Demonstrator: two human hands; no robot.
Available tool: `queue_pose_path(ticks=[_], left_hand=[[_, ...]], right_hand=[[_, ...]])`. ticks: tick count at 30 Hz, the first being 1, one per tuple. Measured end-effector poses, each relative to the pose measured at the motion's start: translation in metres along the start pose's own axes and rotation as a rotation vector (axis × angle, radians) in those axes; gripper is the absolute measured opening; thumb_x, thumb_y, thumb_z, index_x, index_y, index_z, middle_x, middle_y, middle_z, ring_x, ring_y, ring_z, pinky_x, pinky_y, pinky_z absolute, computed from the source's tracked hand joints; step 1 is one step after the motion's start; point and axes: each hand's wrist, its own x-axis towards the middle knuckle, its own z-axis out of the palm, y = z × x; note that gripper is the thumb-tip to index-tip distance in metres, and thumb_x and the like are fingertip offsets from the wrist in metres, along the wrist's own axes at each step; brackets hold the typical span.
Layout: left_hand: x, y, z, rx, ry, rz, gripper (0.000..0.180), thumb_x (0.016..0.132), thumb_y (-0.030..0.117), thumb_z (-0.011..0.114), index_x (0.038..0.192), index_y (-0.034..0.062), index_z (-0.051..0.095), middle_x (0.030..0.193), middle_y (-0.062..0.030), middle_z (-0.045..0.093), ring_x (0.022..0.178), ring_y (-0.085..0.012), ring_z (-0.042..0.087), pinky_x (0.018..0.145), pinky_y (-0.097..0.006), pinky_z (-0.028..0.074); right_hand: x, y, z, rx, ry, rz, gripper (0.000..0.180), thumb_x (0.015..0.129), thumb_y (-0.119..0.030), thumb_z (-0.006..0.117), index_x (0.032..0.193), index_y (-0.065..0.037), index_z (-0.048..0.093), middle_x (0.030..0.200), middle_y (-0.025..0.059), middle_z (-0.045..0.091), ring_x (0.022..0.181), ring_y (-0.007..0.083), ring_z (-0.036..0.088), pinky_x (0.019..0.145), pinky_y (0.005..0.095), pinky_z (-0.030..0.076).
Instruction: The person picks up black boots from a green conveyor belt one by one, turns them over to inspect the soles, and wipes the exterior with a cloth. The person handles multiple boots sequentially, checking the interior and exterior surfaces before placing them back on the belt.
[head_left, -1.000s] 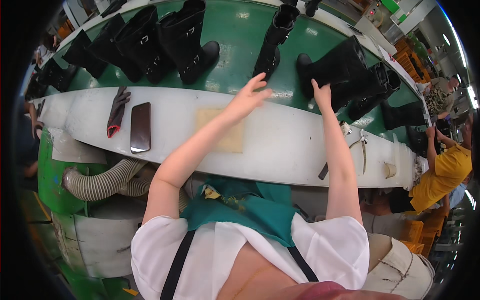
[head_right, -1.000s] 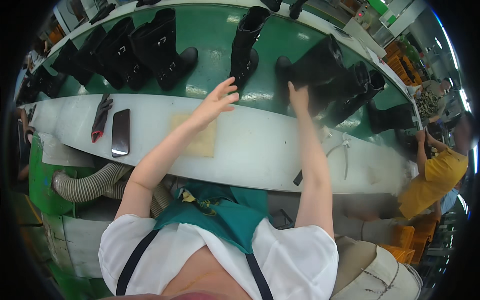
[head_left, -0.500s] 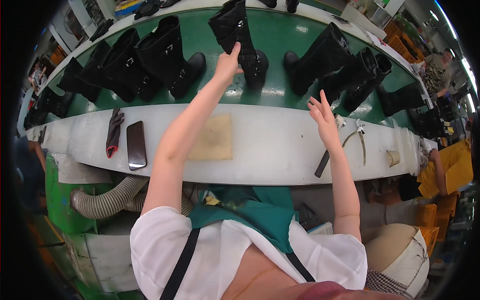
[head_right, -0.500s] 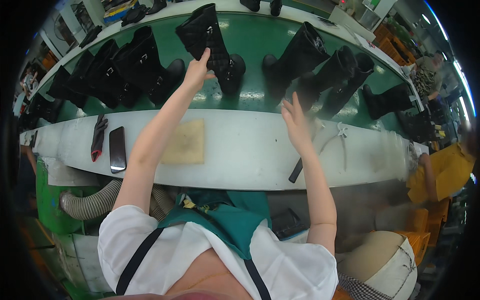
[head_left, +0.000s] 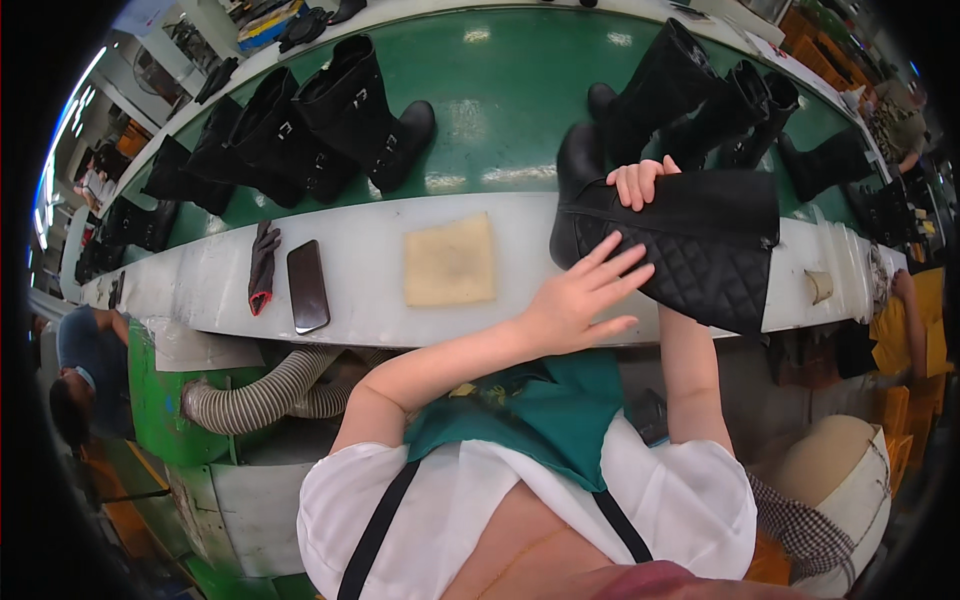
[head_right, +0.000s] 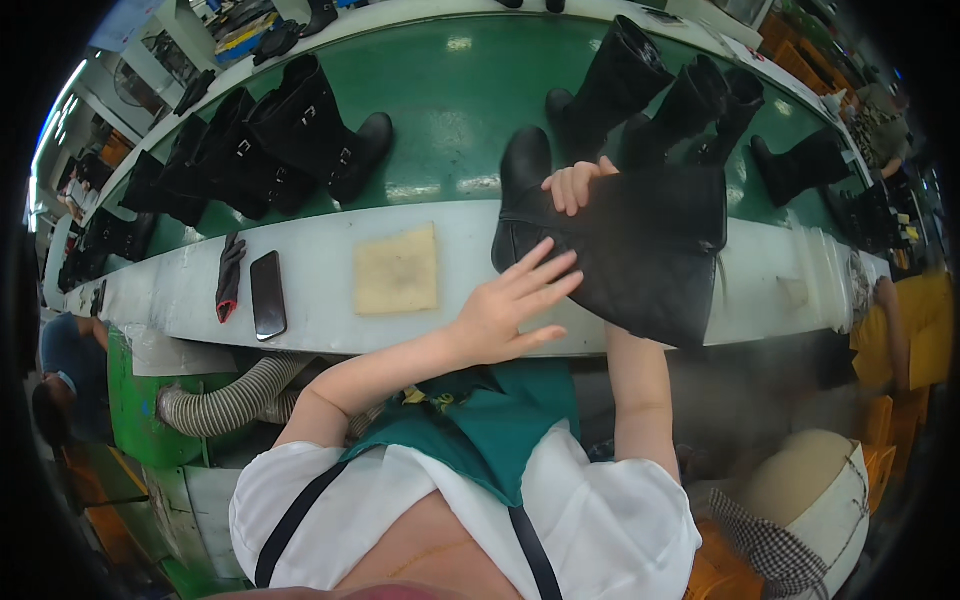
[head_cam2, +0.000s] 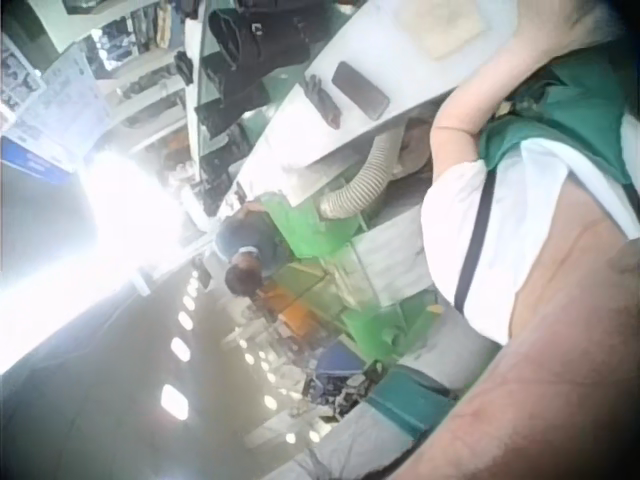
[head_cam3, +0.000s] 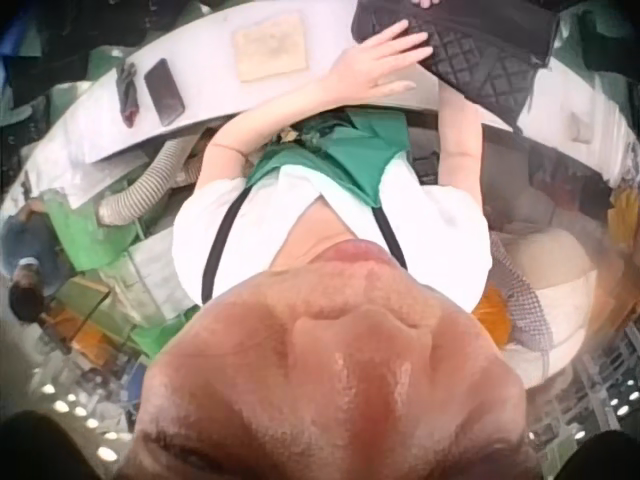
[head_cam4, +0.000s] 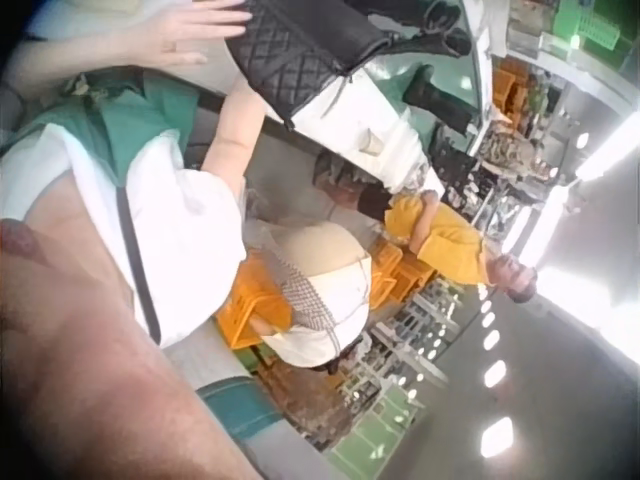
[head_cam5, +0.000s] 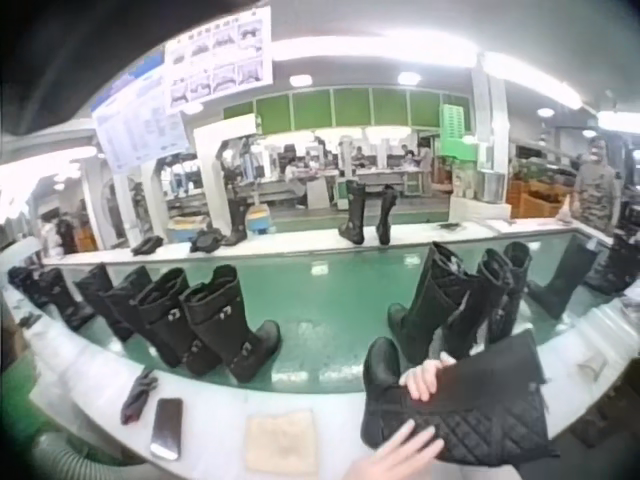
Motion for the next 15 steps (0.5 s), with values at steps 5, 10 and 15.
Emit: queue_pose_path(ticks=[5,10,15], left_hand=[[-0.016,-0.019,0.002,-0.049,0.388,-0.003,0.044,0.078,0.011,0.062,0.121,0.0037,0.057,0.125,-0.0154,0.050,0.117,-0.0320,0.047,0.100,-0.041,0.038],[-0.016,-0.062,-0.019,-0.528,0.585,-0.448,0.065,0.092,0.015,0.051,0.146,0.0042,0.017,0.148,-0.0175,0.022,0.133,-0.0331,0.031,0.108,-0.042,0.028],[-0.004,-0.070,-0.033,-0.692,0.516,-0.458,0.069,0.093,0.015,0.052,0.148,0.0088,0.012,0.150,-0.0175,0.019,0.135,-0.0315,0.029,0.105,-0.042,0.033]], right_hand=[[-0.001,0.004,0.000,0.035,-0.572,-0.108,0.041,0.098,-0.036,0.032,0.071,-0.014,0.053,0.069,0.0004,0.061,0.071,0.0164,0.056,0.093,0.0333,0.032],[-0.001,0.010,0.022,-0.087,-0.703,-0.176,0.032,0.090,-0.041,0.052,0.074,-0.014,0.055,0.073,-0.0023,0.062,0.073,0.0146,0.058,0.091,0.0326,0.032],[-0.017,0.001,0.065,-0.244,-0.421,-0.182,0.035,0.090,-0.038,0.053,0.062,-0.015,0.052,0.064,-0.0039,0.059,0.062,0.0150,0.056,0.083,0.0324,0.036]])
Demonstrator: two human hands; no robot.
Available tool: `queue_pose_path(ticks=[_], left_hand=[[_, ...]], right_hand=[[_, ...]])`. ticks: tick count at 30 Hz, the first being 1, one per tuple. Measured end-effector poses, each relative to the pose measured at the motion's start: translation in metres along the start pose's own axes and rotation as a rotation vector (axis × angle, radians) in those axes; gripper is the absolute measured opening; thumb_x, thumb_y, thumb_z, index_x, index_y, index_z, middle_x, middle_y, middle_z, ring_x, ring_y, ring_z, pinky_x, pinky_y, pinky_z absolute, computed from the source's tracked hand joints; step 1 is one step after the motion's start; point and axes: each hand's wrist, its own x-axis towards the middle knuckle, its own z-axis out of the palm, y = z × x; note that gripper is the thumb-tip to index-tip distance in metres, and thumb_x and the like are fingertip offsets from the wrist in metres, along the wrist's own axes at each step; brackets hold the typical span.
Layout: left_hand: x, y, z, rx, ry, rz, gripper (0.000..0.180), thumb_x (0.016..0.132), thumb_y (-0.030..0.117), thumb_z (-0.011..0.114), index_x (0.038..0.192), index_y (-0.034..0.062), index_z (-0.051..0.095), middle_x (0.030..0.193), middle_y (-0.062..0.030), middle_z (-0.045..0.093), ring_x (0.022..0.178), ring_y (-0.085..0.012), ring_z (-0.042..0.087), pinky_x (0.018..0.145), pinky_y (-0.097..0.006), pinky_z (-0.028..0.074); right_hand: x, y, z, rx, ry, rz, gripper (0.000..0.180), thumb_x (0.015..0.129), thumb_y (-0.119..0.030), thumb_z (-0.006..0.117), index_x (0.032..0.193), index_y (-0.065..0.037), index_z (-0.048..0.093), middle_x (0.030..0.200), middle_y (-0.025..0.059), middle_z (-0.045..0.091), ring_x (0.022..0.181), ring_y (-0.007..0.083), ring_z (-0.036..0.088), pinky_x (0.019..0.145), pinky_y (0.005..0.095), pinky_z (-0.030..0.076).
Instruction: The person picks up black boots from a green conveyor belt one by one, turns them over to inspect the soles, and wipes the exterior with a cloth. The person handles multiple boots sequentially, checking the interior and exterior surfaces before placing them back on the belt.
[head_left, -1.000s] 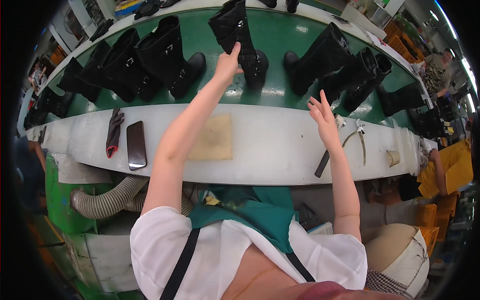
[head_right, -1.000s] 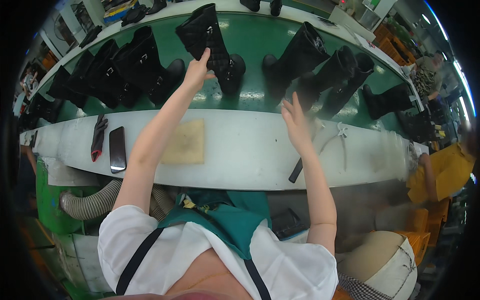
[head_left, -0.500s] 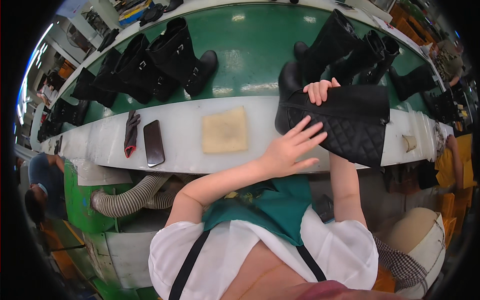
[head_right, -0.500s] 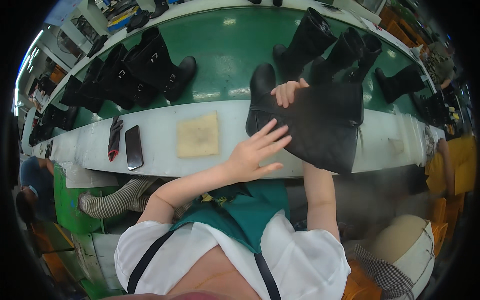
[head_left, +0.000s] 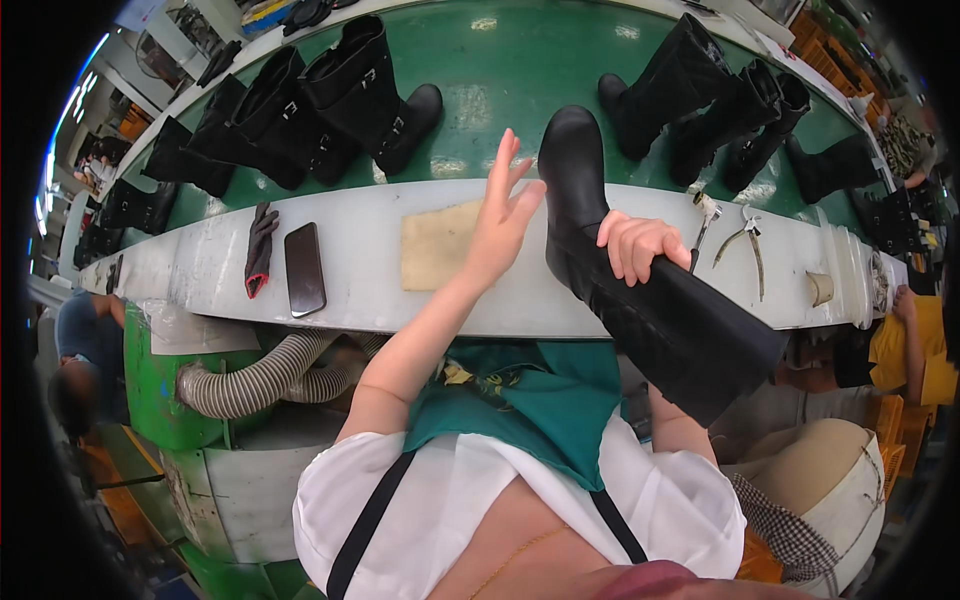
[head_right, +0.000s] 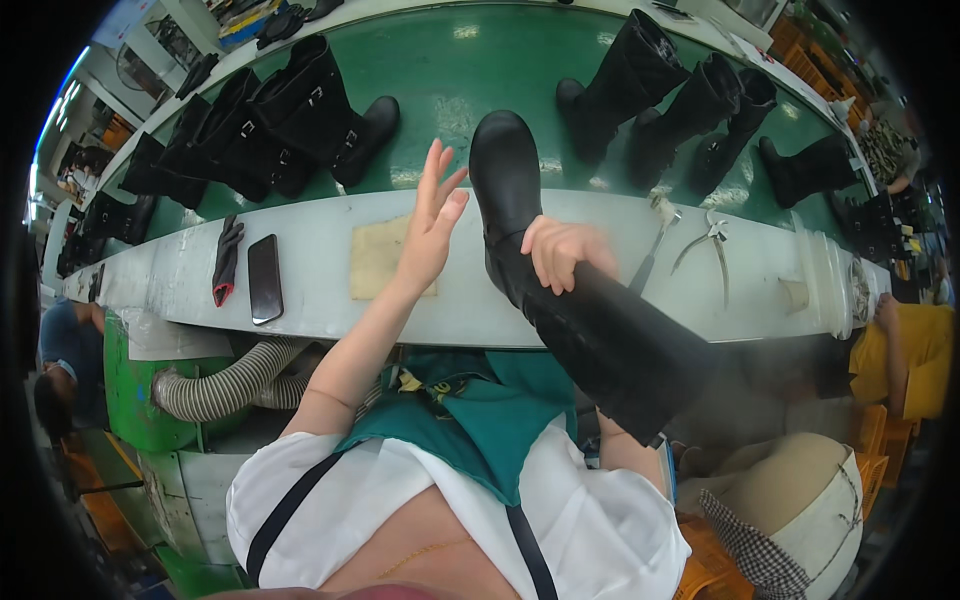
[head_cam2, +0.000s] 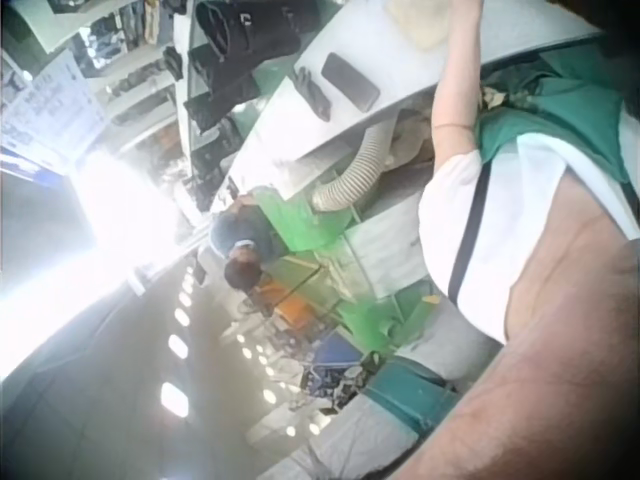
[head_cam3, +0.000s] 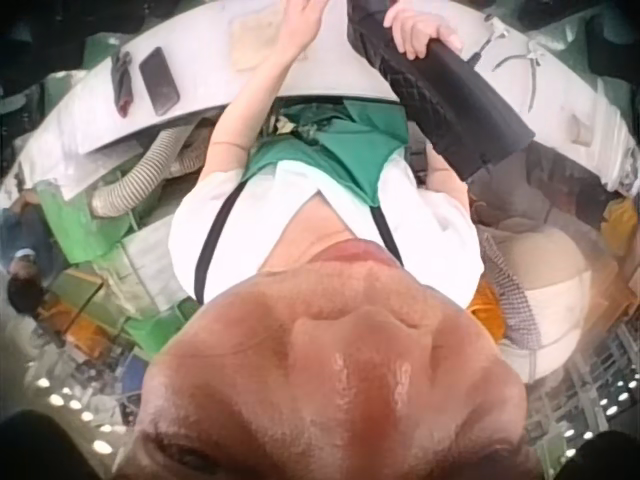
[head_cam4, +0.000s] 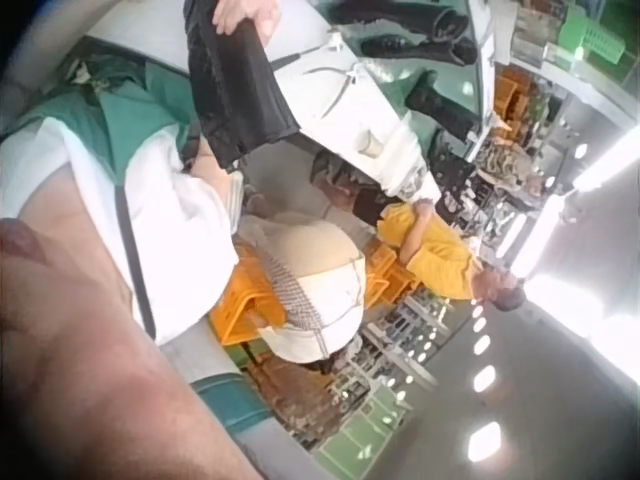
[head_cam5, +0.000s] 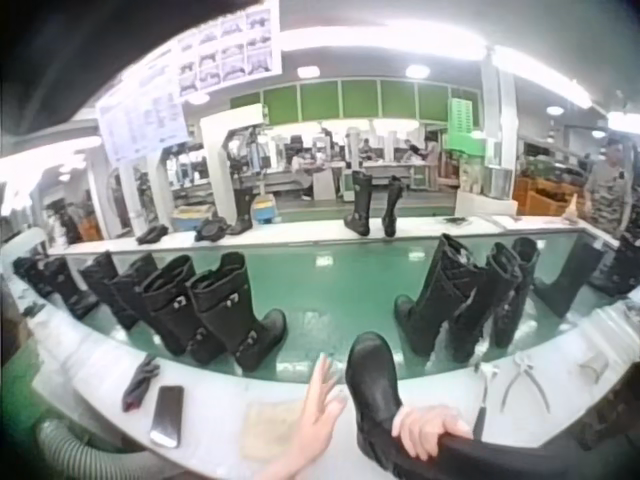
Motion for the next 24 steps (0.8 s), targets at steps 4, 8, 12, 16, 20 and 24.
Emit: queue_pose_path(ticks=[4,8,12,16,20,24], left_hand=[[0.021,0.019,0.007,0.015,-0.016,0.036,0.075,0.088,0.013,0.061,0.147,0.0091,0.017,0.148,-0.0171,0.024,0.132,-0.0297,0.034,0.102,-0.041,0.038],[0.037,0.027,0.010,0.021,-0.040,0.017,0.072,0.084,0.014,0.066,0.144,0.0071,0.026,0.140,-0.0142,0.038,0.124,-0.0231,0.043,0.100,-0.036,0.039],[0.043,0.018,0.006,-0.015,-0.111,0.017,0.062,0.086,0.012,0.063,0.141,0.0073,0.033,0.126,-0.0088,0.048,0.119,-0.0163,0.045,0.099,-0.030,0.038],[0.042,0.018,0.006,-0.032,-0.138,0.007,0.060,0.090,0.019,0.060,0.142,0.0095,0.031,0.128,-0.0093,0.047,0.121,-0.0171,0.043,0.102,-0.031,0.035],[0.026,-0.001,0.002,-0.037,-0.115,-0.140,0.064,0.096,0.040,0.045,0.148,0.0155,0.017,0.145,-0.0157,0.029,0.131,-0.0239,0.034,0.106,-0.039,0.029],[-0.014,-0.029,0.004,-0.223,-0.193,-0.483,0.071,0.095,0.060,0.023,0.150,0.0189,0.004,0.150,-0.0188,0.019,0.133,-0.0293,0.033,0.107,-0.043,0.029]], right_hand=[[0.008,-0.016,0.031,-0.130,0.263,0.107,0.049,0.094,-0.036,0.040,0.051,-0.014,0.044,0.051,-0.0028,0.051,0.051,0.0155,0.052,0.074,0.0323,0.039],[0.019,-0.020,0.046,-0.232,0.344,0.150,0.056,0.096,-0.036,0.028,0.046,-0.012,0.038,0.044,-0.0009,0.044,0.045,0.0163,0.047,0.069,0.0324,0.040],[0.020,-0.016,0.050,-0.256,0.278,0.144,0.058,0.096,-0.032,0.024,0.045,-0.013,0.041,0.043,-0.0021,0.046,0.041,0.0167,0.047,0.068,0.0341,0.041],[0.014,-0.010,0.042,-0.253,0.158,0.076,0.058,0.098,-0.038,0.024,0.050,-0.012,0.046,0.049,-0.0013,0.051,0.045,0.0164,0.050,0.072,0.0340,0.040],[-0.001,0.004,0.006,0.033,-0.016,-0.128,0.039,0.093,-0.034,0.042,0.062,-0.012,0.053,0.062,0.0008,0.058,0.060,0.0176,0.054,0.081,0.0354,0.036],[-0.043,-0.002,0.021,0.448,0.790,-0.260,0.040,0.095,-0.019,0.028,0.060,-0.013,0.044,0.053,0.0005,0.051,0.059,0.0116,0.048,0.081,0.0267,0.032]])
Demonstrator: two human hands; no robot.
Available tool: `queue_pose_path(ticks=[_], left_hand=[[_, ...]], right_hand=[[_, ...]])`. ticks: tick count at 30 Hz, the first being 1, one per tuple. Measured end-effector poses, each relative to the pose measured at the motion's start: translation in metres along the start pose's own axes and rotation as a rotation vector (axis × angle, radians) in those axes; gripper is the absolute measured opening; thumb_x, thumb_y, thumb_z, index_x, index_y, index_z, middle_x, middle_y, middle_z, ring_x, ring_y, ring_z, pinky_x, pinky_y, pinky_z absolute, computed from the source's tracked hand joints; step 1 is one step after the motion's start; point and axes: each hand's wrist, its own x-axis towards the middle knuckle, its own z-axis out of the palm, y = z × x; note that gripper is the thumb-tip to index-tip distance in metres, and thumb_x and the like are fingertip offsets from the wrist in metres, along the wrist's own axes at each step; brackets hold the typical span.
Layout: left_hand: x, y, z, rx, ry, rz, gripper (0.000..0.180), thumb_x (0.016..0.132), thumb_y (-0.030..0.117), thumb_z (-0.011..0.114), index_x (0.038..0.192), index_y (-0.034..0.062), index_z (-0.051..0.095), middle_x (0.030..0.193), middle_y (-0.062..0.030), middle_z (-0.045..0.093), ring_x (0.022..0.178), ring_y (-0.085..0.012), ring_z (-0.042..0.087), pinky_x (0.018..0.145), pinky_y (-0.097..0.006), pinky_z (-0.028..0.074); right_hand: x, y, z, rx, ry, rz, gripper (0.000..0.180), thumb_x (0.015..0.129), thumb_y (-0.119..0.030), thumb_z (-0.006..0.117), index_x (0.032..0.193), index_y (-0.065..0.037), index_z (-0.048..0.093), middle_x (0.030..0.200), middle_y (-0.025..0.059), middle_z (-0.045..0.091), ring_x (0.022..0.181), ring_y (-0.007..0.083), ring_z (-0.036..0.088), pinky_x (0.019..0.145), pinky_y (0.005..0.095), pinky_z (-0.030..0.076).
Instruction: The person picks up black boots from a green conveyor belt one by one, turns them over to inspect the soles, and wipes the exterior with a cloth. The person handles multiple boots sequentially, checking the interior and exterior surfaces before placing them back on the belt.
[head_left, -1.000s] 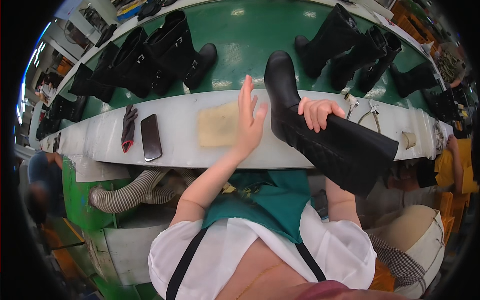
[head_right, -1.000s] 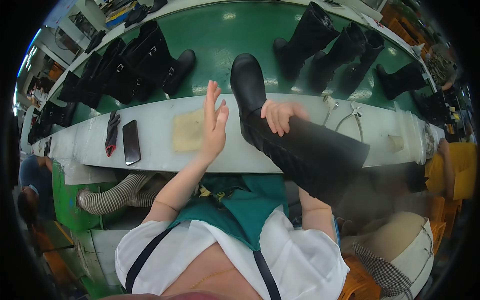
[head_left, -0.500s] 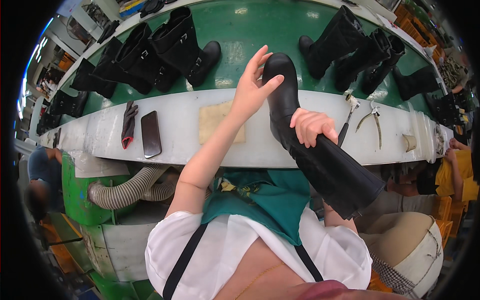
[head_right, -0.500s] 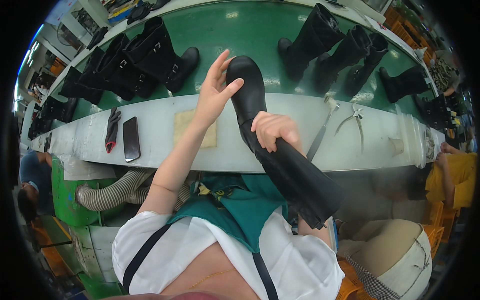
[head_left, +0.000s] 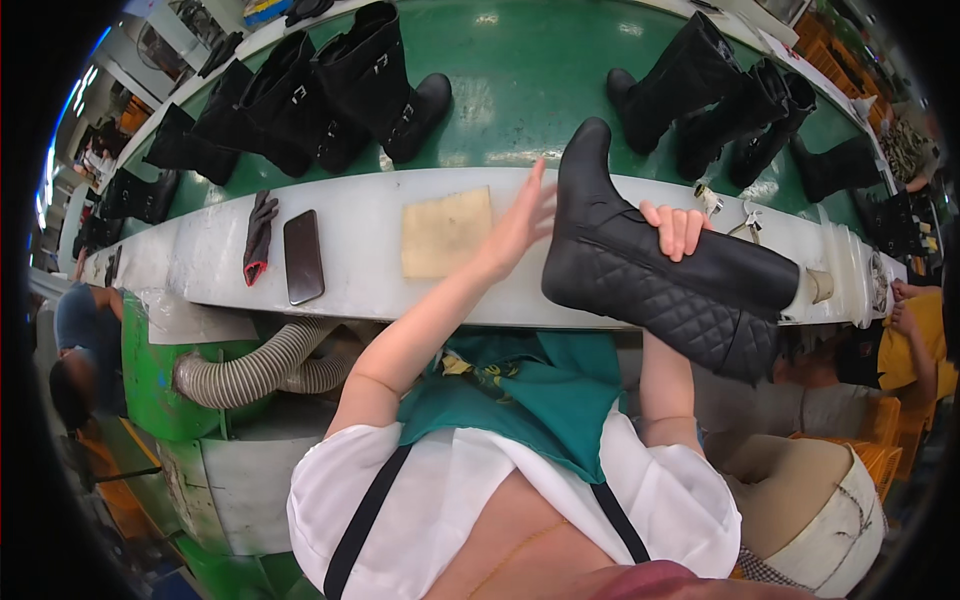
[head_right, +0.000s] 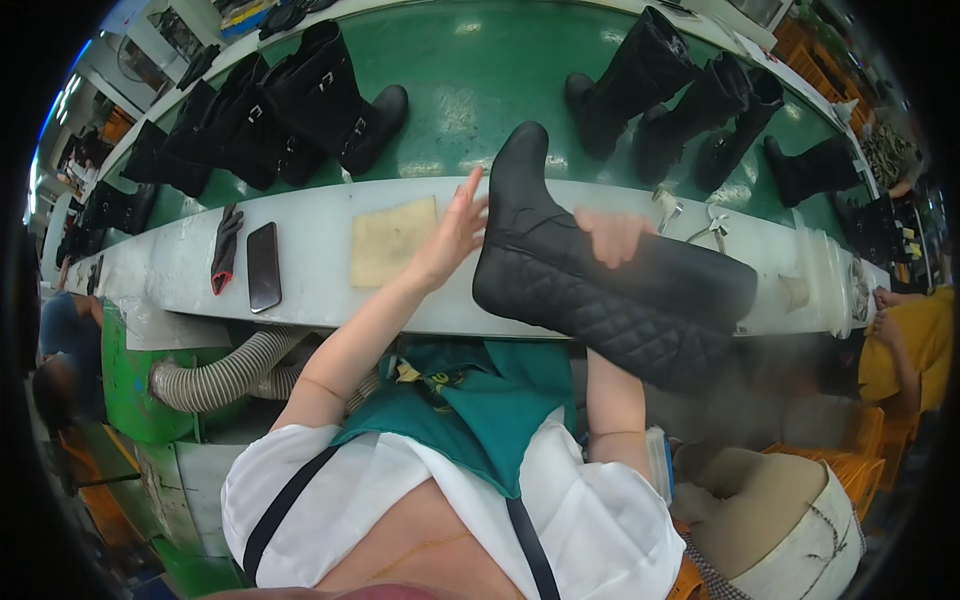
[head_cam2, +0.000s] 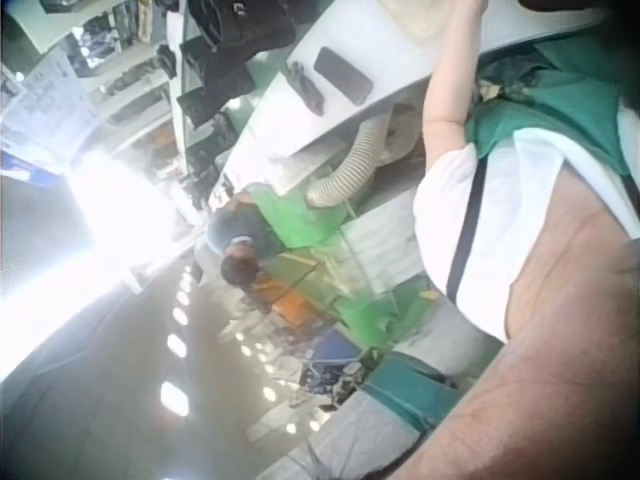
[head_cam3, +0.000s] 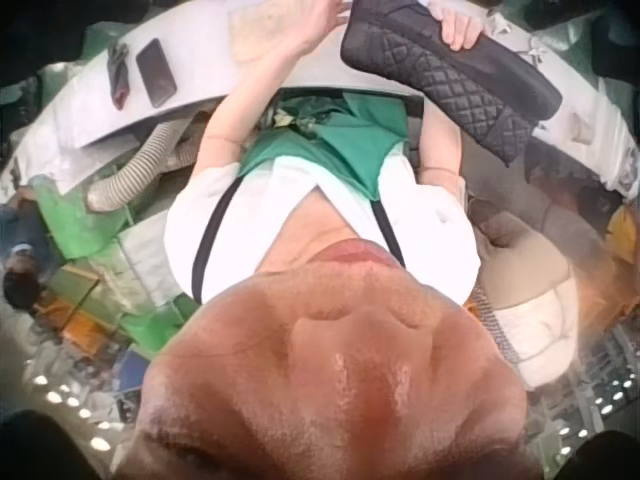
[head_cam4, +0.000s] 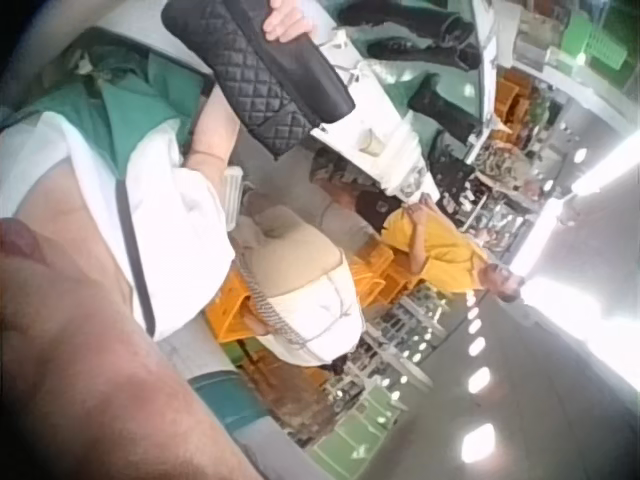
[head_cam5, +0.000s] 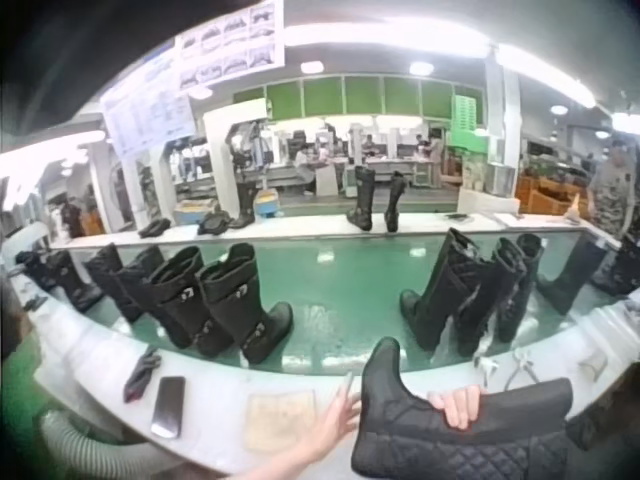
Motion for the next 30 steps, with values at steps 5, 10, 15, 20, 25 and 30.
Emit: queue_pose_path(ticks=[5,10,15,20,25,30], left_hand=[[-0.034,0.008,0.021,-0.344,-0.338,-0.142,0.073,0.096,0.058,0.019,0.149,0.0117,0.001,0.145,-0.0186,0.032,0.125,-0.0269,0.044,0.099,-0.040,0.039],[-0.046,0.026,0.043,-0.298,-0.389,-0.057,0.070,0.098,0.053,0.020,0.149,0.0088,-0.001,0.145,-0.0184,0.033,0.124,-0.0272,0.045,0.096,-0.039,0.042],[-0.049,0.016,0.046,-0.329,-0.384,-0.038,0.066,0.100,0.042,0.029,0.149,0.0090,-0.001,0.144,-0.0173,0.033,0.122,-0.0277,0.047,0.095,-0.039,0.045],[-0.058,0.026,0.048,-0.231,-0.254,-0.078,0.063,0.099,0.031,0.041,0.149,0.0084,0.009,0.137,-0.0126,0.043,0.115,-0.0236,0.053,0.086,-0.034,0.050],[-0.055,0.019,0.040,-0.249,-0.234,-0.062,0.058,0.099,0.029,0.043,0.148,0.0086,0.017,0.130,-0.0092,0.050,0.107,-0.0194,0.058,0.083,-0.032,0.053],[-0.055,0.022,0.037,-0.215,-0.290,-0.046,0.058,0.101,0.033,0.035,0.148,0.0088,0.013,0.133,-0.0102,0.046,0.109,-0.0209,0.057,0.085,-0.034,0.052]], right_hand=[[-0.002,0.000,0.033,0.512,0.216,-0.096,0.026,0.087,-0.008,0.029,0.062,-0.016,0.031,0.057,-0.0028,0.036,0.060,0.0101,0.038,0.074,0.0224,0.031],[-0.010,-0.007,0.039,2.619,0.122,0.306,0.004,0.079,-0.008,0.053,0.082,-0.009,0.050,0.077,0.0031,0.047,0.075,0.0180,0.046,0.071,0.0309,0.037],[-0.022,-0.026,0.019,3.958,-0.051,0.637,0.023,0.072,-0.010,0.067,0.092,-0.005,0.057,0.084,0.0070,0.052,0.081,0.0234,0.050,0.070,0.0353,0.040],[-0.020,-0.026,0.027,3.874,0.147,0.479,0.016,0.073,-0.012,0.065,0.084,-0.005,0.056,0.080,0.0061,0.050,0.078,0.0226,0.049,0.068,0.0349,0.039],[-0.017,-0.026,0.029,3.744,0.240,0.372,0.015,0.074,-0.013,0.064,0.071,-0.004,0.052,0.076,0.0044,0.049,0.077,0.0208,0.050,0.065,0.0339,0.039],[-0.009,0.008,0.027,1.436,-0.125,-0.223,0.019,0.083,-0.009,0.051,0.064,-0.009,0.047,0.062,0.0020,0.046,0.061,0.0161,0.048,0.065,0.0340,0.038]])
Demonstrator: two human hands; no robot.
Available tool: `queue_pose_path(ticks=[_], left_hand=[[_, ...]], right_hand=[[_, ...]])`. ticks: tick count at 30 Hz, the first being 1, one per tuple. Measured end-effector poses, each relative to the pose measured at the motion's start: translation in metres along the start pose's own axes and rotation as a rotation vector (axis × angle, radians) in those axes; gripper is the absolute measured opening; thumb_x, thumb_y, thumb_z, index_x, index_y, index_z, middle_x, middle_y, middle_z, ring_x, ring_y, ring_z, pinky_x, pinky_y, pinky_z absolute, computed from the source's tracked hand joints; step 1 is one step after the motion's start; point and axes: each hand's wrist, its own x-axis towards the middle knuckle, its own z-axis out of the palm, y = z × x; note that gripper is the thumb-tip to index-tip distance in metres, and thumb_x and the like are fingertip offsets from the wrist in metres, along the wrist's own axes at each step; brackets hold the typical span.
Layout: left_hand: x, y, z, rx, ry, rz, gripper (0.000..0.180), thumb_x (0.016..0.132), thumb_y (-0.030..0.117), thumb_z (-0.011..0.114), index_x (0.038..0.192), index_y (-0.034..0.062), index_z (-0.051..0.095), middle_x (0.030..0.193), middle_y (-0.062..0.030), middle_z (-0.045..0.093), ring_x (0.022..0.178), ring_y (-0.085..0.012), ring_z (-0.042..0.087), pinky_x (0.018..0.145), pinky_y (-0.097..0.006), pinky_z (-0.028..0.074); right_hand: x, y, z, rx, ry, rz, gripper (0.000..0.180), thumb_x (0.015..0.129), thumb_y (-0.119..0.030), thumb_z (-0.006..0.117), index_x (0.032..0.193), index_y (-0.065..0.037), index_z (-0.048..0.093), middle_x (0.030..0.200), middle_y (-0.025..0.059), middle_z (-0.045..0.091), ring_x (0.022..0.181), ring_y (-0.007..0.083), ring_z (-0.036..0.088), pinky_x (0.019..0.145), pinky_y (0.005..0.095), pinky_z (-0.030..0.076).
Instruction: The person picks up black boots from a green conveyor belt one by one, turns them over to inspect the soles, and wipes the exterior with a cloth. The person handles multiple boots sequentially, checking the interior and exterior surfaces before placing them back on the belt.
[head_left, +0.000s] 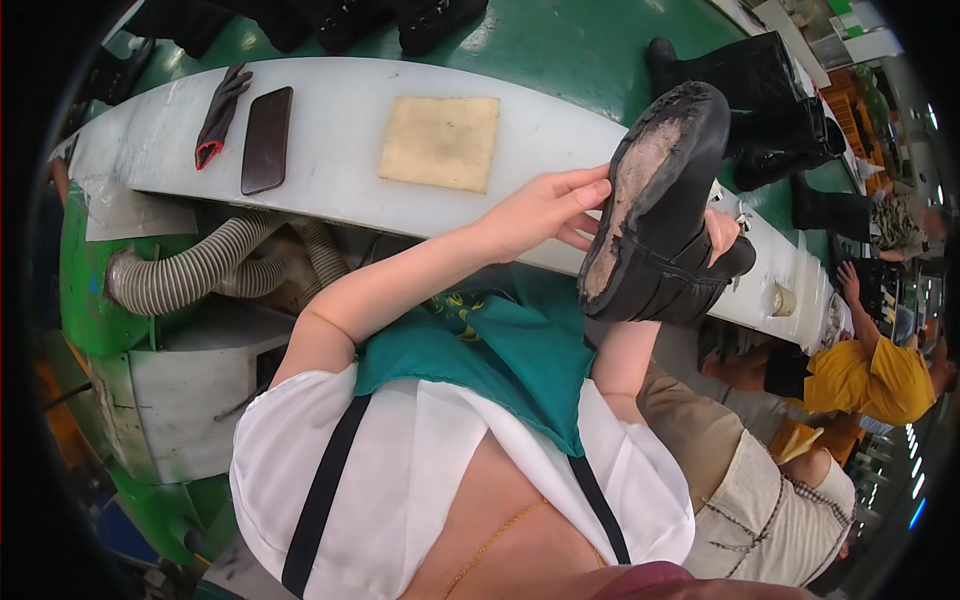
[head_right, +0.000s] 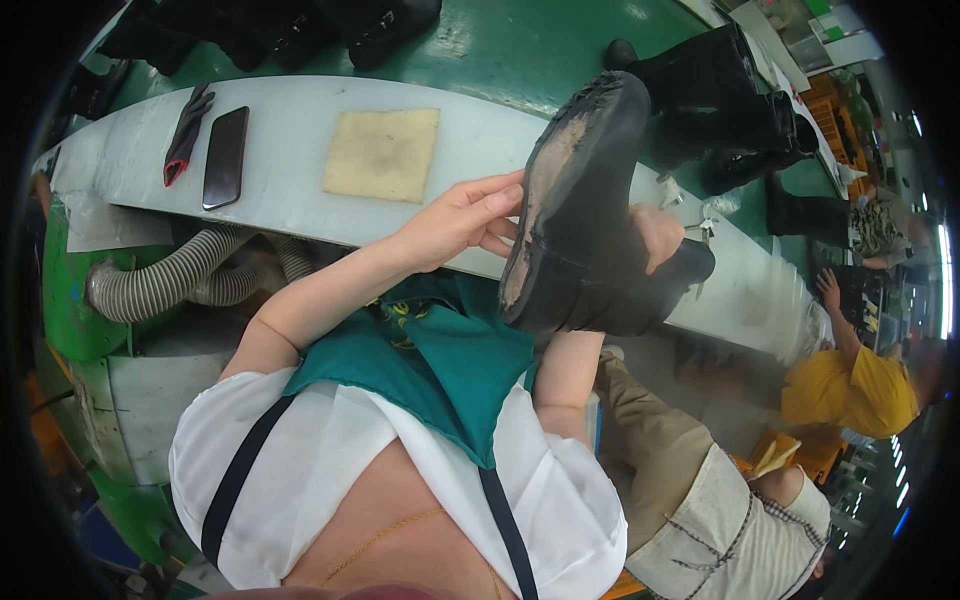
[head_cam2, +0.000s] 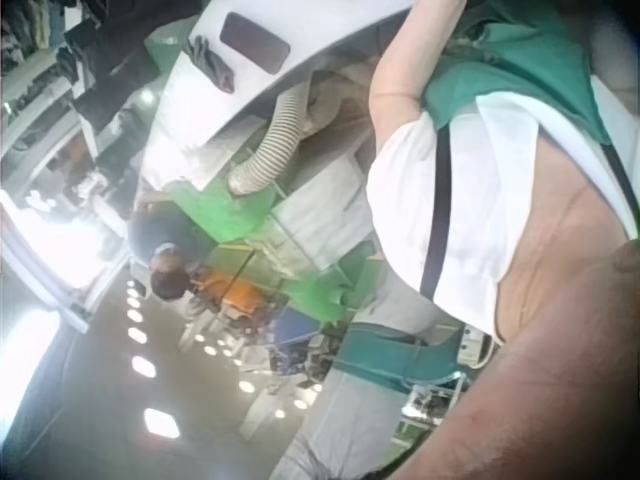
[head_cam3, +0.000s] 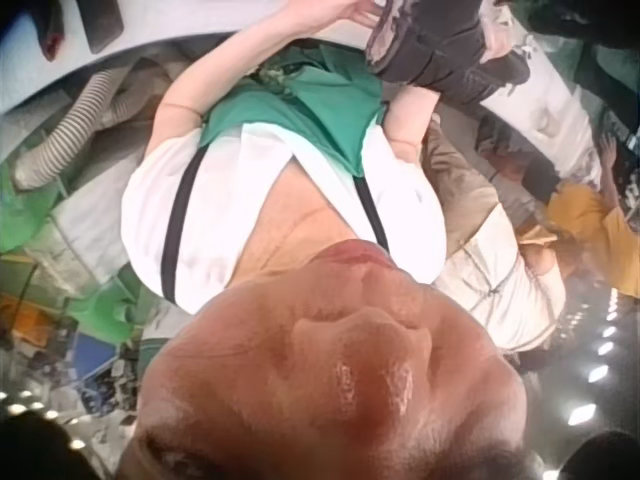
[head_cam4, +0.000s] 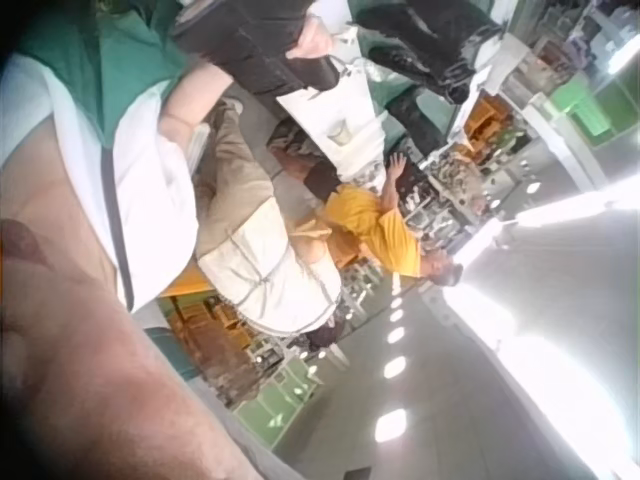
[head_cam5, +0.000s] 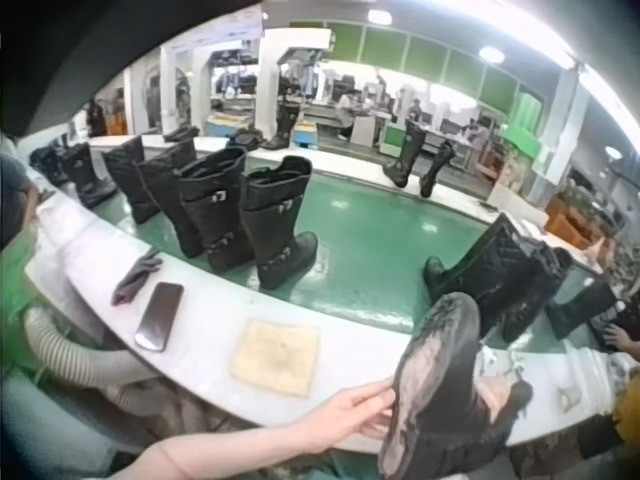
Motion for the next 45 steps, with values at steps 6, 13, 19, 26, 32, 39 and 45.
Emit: queue_pose_path(ticks=[6,13,19,26,32,39,45], left_hand=[[-0.005,-0.010,0.004,-0.088,0.096,0.114,0.063,0.100,0.045,0.027,0.150,0.0161,0.002,0.151,-0.0083,0.018,0.129,-0.0216,0.039,0.105,-0.040,0.033],[-0.002,-0.003,-0.024,-0.217,0.261,0.127,0.064,0.099,0.052,0.020,0.149,0.0123,0.013,0.145,-0.0075,0.035,0.128,-0.0189,0.040,0.103,-0.039,0.033],[0.027,0.034,-0.020,-0.414,0.004,0.161,0.049,0.100,0.039,0.034,0.134,0.0048,0.042,0.129,-0.0049,0.052,0.117,-0.0169,0.050,0.101,-0.036,0.038],[0.041,0.028,-0.013,-0.470,-0.163,0.154,0.043,0.099,0.032,0.043,0.132,0.0041,0.046,0.129,-0.0057,0.052,0.117,-0.0163,0.051,0.100,-0.035,0.040],[0.041,0.029,-0.025,-0.428,-0.183,0.072,0.047,0.096,0.033,0.048,0.131,0.0028,0.046,0.124,-0.0074,0.056,0.111,-0.0160,0.055,0.095,-0.035,0.044],[0.026,0.035,0.005,-0.179,0.032,0.279,0.046,0.094,0.028,0.053,0.130,0.0006,0.048,0.117,-0.0062,0.060,0.106,-0.0137,0.057,0.094,-0.031,0.045],[0.032,0.034,0.017,-0.399,-0.041,0.291,0.048,0.098,0.026,0.043,0.139,0.0017,0.037,0.135,-0.0086,0.048,0.121,-0.0173,0.047,0.103,-0.033,0.037]], right_hand=[[0.027,0.019,-0.012,-0.837,0.001,0.265,0.035,0.092,-0.020,0.036,0.060,-0.013,0.045,0.052,0.0003,0.047,0.047,0.0113,0.043,0.068,0.0307,0.033],[0.025,0.014,-0.019,-1.040,0.124,0.371,0.039,0.090,-0.010,0.030,0.053,-0.015,0.042,0.049,-0.0004,0.052,0.047,0.0094,0.049,0.070,0.0247,0.038],[0.000,0.020,-0.005,-0.701,0.274,0.038,0.033,0.089,-0.009,0.033,0.057,-0.015,0.041,0.051,-0.0024,0.045,0.051,0.0098,0.050,0.067,0.0253,0.042],[-0.021,0.069,0.003,0.089,0.423,-0.023,0.029,0.090,-0.015,0.037,0.060,-0.013,0.038,0.057,-0.0012,0.043,0.058,0.0112,0.050,0.068,0.0252,0.042],[-0.012,0.052,0.005,0.277,0.503,0.069,0.030,0.089,-0.019,0.042,0.060,-0.010,0.036,0.057,0.0004,0.042,0.061,0.0128,0.050,0.071,0.0251,0.041],[-0.016,0.042,-0.002,-0.458,0.328,-0.032,0.030,0.088,-0.020,0.043,0.061,-0.010,0.038,0.056,0.0004,0.042,0.059,0.0131,0.049,0.070,0.0252,0.042],[-0.010,0.045,-0.002,-0.524,0.276,0.003,0.028,0.088,-0.019,0.042,0.061,-0.011,0.039,0.056,-0.0005,0.042,0.058,0.0126,0.048,0.069,0.0249,0.042]])
